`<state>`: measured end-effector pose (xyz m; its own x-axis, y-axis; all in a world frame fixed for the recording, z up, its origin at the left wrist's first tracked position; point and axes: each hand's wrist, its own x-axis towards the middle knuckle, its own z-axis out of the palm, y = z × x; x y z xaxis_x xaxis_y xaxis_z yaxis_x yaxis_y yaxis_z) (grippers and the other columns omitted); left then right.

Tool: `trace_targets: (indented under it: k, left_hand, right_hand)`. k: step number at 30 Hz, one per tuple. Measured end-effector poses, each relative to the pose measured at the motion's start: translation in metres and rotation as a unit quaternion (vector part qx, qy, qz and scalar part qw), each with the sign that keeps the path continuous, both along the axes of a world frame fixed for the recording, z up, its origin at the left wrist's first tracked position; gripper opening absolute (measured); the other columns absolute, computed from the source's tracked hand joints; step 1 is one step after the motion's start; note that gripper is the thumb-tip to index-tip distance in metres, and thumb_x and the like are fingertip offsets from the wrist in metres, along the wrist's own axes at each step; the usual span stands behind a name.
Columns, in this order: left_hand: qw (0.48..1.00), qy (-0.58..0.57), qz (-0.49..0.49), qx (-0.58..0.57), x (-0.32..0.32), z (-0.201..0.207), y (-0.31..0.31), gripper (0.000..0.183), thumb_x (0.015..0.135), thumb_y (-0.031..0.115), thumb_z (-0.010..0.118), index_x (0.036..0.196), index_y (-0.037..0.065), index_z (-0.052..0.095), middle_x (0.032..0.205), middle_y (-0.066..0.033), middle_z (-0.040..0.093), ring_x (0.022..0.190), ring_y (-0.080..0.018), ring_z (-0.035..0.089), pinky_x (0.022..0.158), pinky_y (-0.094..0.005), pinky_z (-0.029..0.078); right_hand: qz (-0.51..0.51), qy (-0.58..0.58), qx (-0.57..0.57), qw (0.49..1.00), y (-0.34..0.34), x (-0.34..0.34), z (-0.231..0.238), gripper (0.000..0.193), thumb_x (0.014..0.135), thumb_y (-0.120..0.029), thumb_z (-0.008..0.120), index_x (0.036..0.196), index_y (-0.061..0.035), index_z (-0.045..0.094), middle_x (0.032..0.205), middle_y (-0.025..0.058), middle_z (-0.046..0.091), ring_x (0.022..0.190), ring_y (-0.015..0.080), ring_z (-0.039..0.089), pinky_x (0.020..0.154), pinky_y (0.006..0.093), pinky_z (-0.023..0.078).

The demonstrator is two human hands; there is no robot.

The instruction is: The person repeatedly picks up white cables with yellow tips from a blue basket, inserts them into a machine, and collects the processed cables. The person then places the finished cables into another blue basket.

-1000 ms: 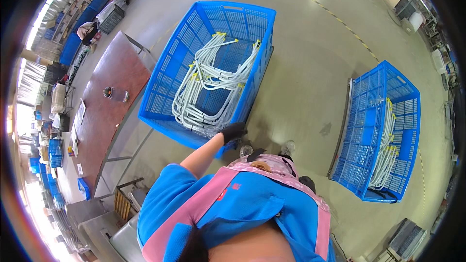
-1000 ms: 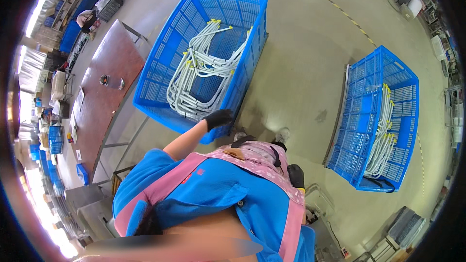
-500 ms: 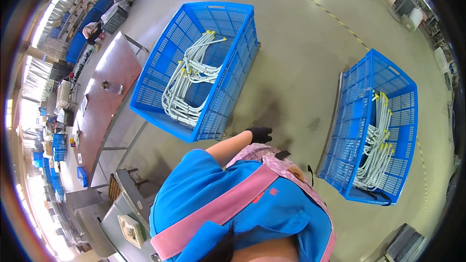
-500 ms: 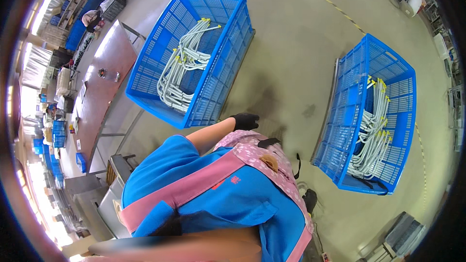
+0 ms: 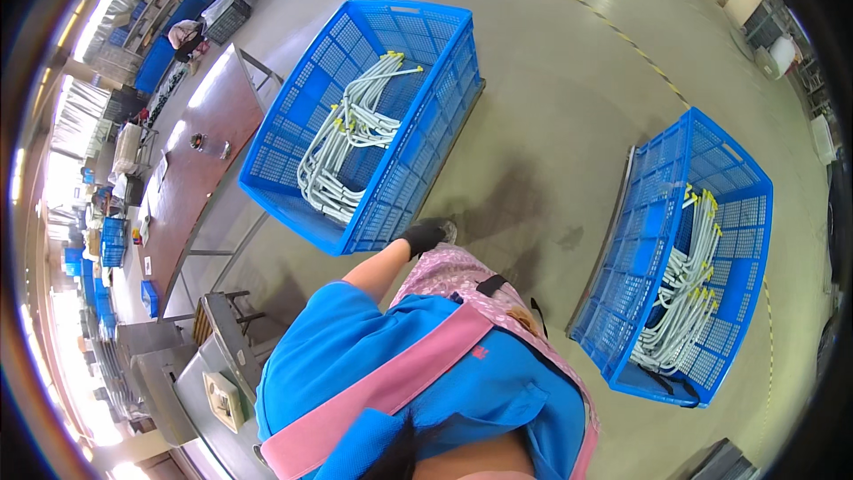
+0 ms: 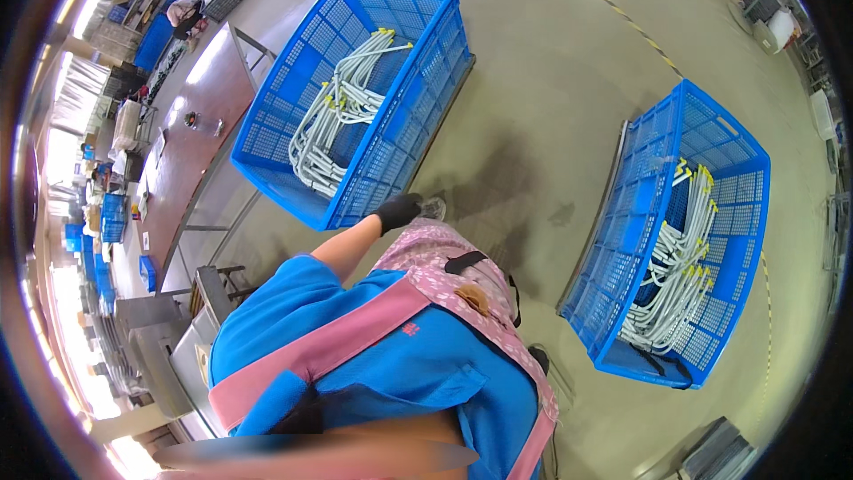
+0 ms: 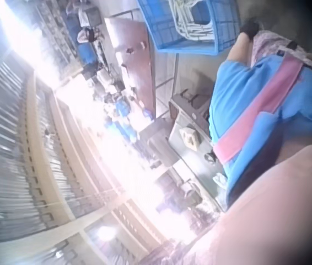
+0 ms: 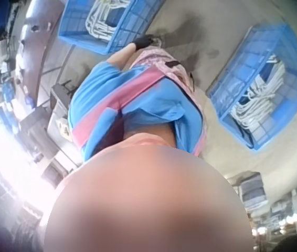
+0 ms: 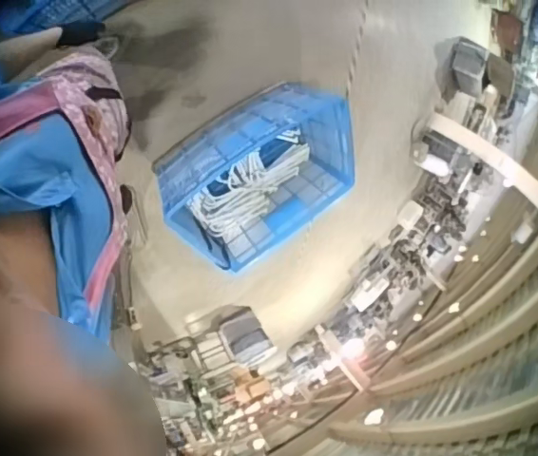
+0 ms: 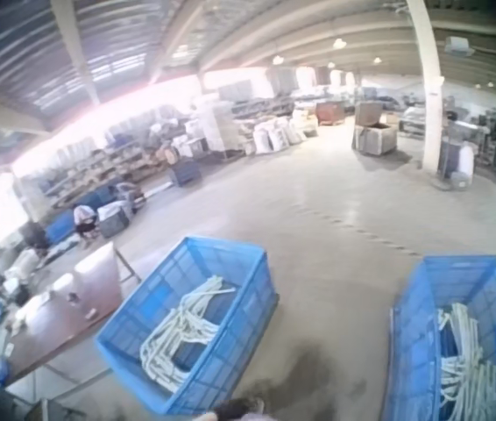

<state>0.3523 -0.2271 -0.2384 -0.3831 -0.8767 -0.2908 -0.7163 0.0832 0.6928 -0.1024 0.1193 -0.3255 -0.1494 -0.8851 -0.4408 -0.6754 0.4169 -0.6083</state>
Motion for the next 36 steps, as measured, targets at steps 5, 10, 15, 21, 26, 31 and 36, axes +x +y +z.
trace_targets:
  k: [5, 10, 15, 21, 26, 31, 36]
  left_hand:
    - [0.974, -0.074, 0.212, 0.032, 0.088, 0.019, -0.02, 0.027, 0.083, 0.026, 0.052, 0.102, 0.01, 0.062, 0.096, -0.0216, 0.063, 0.092, -0.0375, 0.06, 0.078, -0.0441, 0.048]
    - [0.936, -0.163, 0.31, -0.018, 0.198, -0.018, -0.082, 0.022, 0.086, 0.028, 0.046, 0.093, 0.013, 0.061, 0.091, -0.0191, 0.063, 0.088, -0.039, 0.059, 0.074, -0.0477, 0.047]
    - [0.904, -0.217, 0.342, 0.135, 0.299, -0.089, -0.164, 0.027, 0.084, 0.03, 0.049, 0.096, 0.01, 0.062, 0.095, -0.0203, 0.063, 0.092, -0.0408, 0.058, 0.079, -0.0488, 0.047]
    - [0.902, -0.214, 0.293, 0.233, 0.36, -0.163, -0.256, 0.043, 0.078, 0.034, 0.057, 0.113, 0.008, 0.059, 0.112, -0.0159, 0.061, 0.105, -0.034, 0.057, 0.088, -0.0432, 0.046]
    - [0.879, -0.243, 0.291, 0.29, 0.37, -0.217, -0.303, 0.05, 0.081, 0.027, 0.052, 0.128, 0.009, 0.048, 0.12, -0.0163, 0.056, 0.11, -0.032, 0.054, 0.094, -0.0418, 0.043]
    - [0.895, -0.341, 0.11, 0.265, 0.375, -0.299, -0.318, 0.056, 0.081, 0.027, 0.055, 0.133, 0.012, 0.041, 0.132, -0.0107, 0.047, 0.122, -0.0259, 0.045, 0.102, -0.0488, 0.032]
    - [0.879, -0.353, 0.074, 0.313, 0.371, -0.363, -0.323, 0.029, 0.077, 0.028, 0.057, 0.102, 0.015, 0.062, 0.102, -0.0107, 0.064, 0.099, -0.0262, 0.061, 0.093, -0.0481, 0.04]
  right_hand:
    - [0.102, 0.053, -0.116, 0.987, -0.064, 0.008, 0.012, 0.021, 0.073, -0.015, 0.056, 0.088, -0.0026, 0.063, 0.084, 0.0157, 0.062, 0.073, 0.0304, 0.062, 0.065, 0.0393, 0.049]
    - [0.064, 0.001, 0.036, 0.997, -0.185, 0.053, 0.054, 0.018, 0.085, -0.013, 0.05, 0.091, -0.0016, 0.062, 0.08, 0.0134, 0.061, 0.063, 0.023, 0.061, 0.057, 0.0333, 0.048]
    - [0.032, 0.034, 0.085, 0.995, -0.362, 0.179, 0.085, 0.033, 0.085, -0.031, 0.062, 0.1, -0.0014, 0.059, 0.076, 0.0151, 0.06, 0.071, 0.0228, 0.062, 0.062, 0.0329, 0.049]
    - [0.22, 0.059, -0.062, 0.972, -0.653, 0.352, 0.064, 0.058, 0.082, -0.035, 0.065, 0.125, -0.0008, 0.045, 0.121, 0.023, 0.051, 0.113, 0.0373, 0.048, 0.095, 0.0438, 0.04]
    - [0.17, 0.106, -0.131, 0.971, -0.836, 0.456, 0.039, 0.068, 0.082, -0.043, 0.062, 0.133, -0.0044, 0.039, 0.135, 0.0302, 0.033, 0.122, 0.0436, 0.037, 0.098, 0.0472, 0.037]
    - [0.179, 0.364, -0.055, 0.912, -0.855, 0.507, 0.008, 0.069, 0.078, -0.049, 0.063, 0.13, -0.0073, 0.045, 0.137, 0.0264, 0.033, 0.114, 0.051, 0.037, 0.091, 0.0554, 0.04]
    - [0.21, 0.326, -0.19, 0.902, -0.851, 0.496, -0.011, 0.043, 0.079, -0.047, 0.06, 0.098, -0.009, 0.062, 0.112, 0.0138, 0.054, 0.101, 0.0366, 0.049, 0.095, 0.0592, 0.031]
